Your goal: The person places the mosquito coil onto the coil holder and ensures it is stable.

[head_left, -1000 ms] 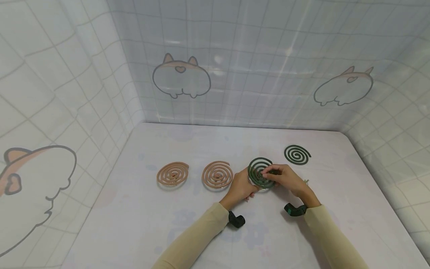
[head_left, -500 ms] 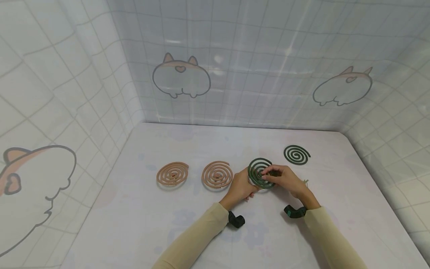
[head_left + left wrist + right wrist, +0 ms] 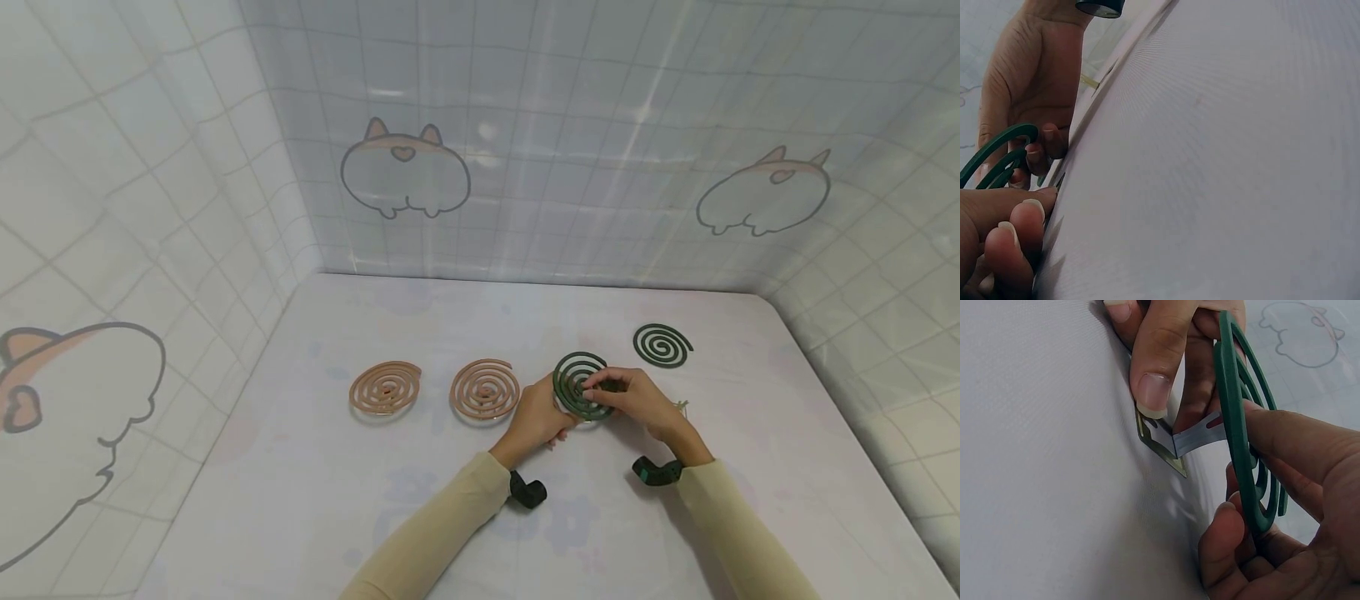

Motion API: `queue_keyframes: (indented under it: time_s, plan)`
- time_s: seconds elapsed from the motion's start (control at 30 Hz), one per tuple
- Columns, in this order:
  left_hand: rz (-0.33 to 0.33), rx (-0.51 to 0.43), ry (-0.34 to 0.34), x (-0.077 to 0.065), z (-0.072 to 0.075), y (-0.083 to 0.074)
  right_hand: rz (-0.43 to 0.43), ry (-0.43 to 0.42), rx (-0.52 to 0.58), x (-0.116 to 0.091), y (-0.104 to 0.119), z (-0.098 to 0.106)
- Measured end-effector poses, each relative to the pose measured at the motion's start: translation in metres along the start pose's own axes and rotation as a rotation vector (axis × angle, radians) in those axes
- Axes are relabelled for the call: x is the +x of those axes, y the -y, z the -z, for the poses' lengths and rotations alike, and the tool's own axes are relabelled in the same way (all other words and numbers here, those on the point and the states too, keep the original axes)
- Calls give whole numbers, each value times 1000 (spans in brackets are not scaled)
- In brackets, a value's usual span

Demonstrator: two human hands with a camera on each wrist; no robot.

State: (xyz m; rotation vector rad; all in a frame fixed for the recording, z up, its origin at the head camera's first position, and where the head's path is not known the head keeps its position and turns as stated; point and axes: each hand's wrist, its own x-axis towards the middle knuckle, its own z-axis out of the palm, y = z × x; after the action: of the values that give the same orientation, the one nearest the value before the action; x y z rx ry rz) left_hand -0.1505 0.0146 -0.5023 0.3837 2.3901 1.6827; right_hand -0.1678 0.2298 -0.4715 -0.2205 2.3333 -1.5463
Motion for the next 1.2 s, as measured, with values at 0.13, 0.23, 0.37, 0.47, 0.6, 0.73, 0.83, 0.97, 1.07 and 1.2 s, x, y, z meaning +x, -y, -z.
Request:
queue_keyframes:
  time_s: [0.13,0.23,0.37,0.47,0.6,0.73,0.83,0.97,1.07,1.2]
  plan:
    - [2,0,-1,0,0,0,-2,-4,-6,1,0,0]
    - [-1,-9,-1,1,-1,1,-2,-9,-6,1,0,0]
    - [-9,-17,-2,1,0,0,4,-13,-4,2,0,-2]
    - [-15,-15,-3,0,0,1,7,-10,-2,2,0,-2]
    - [-19,-16,-4,1,-1,1,6,-25,3,1,0,-3]
    - [-18,-8,-6,1,-1,1,12,-36,2,-1,1,-3]
    - [-13,11,-12,1,-1,-1,15,-30,2,-2,1,-3]
    - [-10,31,-18,0,0,-2,5,-29,9,-5,3,-3]
    - [-9,32,-18,0,0,-3,-2,-32,10,-6,2,-3]
    - [-4,37,-14,1,0,-4,0,-36,7,-7,1,-3]
